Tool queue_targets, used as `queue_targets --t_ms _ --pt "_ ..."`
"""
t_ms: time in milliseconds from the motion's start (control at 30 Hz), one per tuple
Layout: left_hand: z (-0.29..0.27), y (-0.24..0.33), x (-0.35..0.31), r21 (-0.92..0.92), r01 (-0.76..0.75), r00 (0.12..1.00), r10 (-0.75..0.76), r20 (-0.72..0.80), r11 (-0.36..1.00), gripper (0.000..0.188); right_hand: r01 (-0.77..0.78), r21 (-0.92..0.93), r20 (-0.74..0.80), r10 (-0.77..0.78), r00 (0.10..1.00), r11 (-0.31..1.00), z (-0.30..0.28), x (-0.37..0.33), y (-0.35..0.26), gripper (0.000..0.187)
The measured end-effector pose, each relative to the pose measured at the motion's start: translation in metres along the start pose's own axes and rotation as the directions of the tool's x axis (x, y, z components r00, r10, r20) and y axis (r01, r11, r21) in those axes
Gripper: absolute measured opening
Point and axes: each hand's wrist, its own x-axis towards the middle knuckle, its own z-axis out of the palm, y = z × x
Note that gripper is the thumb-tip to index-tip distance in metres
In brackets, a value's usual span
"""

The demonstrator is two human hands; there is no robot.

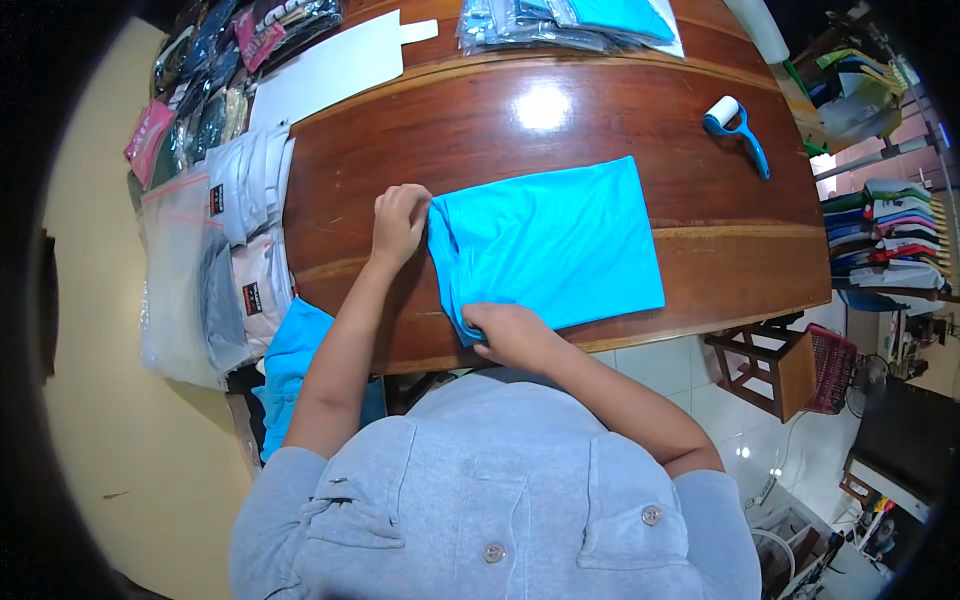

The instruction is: Packaging t-shirts by cleaning them with a lint roller, folding them neatly, and placing them into clear plastic bags.

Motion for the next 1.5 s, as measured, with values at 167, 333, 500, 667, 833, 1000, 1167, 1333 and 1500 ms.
queue_targets --t_ms 167,333,500,667,833,1000,1167,1333,1500 --pt "0.024 0.016 -0.001 -0.043 0.228 0.972 -0.225 0.073 0.973 0.023 -0.084 -0.079 0.019 0.086 0.996 0.993 0.022 0.006 0.018 0.027" --pt "0.033 0.038 0.011 0.054 0.331 0.929 -0.335 0.153 0.942 0.019 -0.049 0.028 -0.063 0.050 0.997 0.998 0.020 -0.001 0.019 0.025" --pt "0.016 0.035 0.015 -0.091 0.461 0.885 -0.451 0.116 0.883 0.017 0.037 0.157 -0.015 -0.035 0.999 0.987 0.011 -0.001 0.003 0.022" --pt "0.023 0.024 0.002 0.071 0.461 0.863 -0.466 0.194 0.884 0.025 -0.035 -0.086 0.107 0.044 0.993 0.996 0.017 0.016 0.003 0.030" --pt "0.034 0.008 -0.023 -0.056 0.479 0.875 -0.482 -0.043 0.876 0.043 -0.208 0.175 -0.295 0.253 0.921 0.962 -0.020 0.004 0.038 0.027" --pt "0.020 0.014 -0.049 -0.142 0.582 0.813 -0.578 0.073 0.800 0.046 -0.258 -0.071 -0.534 0.182 0.826 0.963 -0.086 0.017 0.087 0.018" --pt "-0.006 0.112 -0.121 0.035 0.693 0.711 -0.691 0.130 0.720 0.050 0.063 -0.277 -0.358 -0.164 0.919 0.959 -0.087 0.097 0.096 0.030" --pt "-0.010 0.173 -0.157 0.103 0.820 0.548 -0.823 0.146 0.564 0.045 -0.071 -0.372 -0.128 0.025 0.991 0.925 -0.056 0.172 0.094 0.053" --pt "0.003 0.191 -0.156 0.136 0.882 0.439 -0.891 0.118 0.452 0.029 0.074 -0.309 0.168 -0.023 0.986 0.948 -0.061 0.212 0.097 0.035"
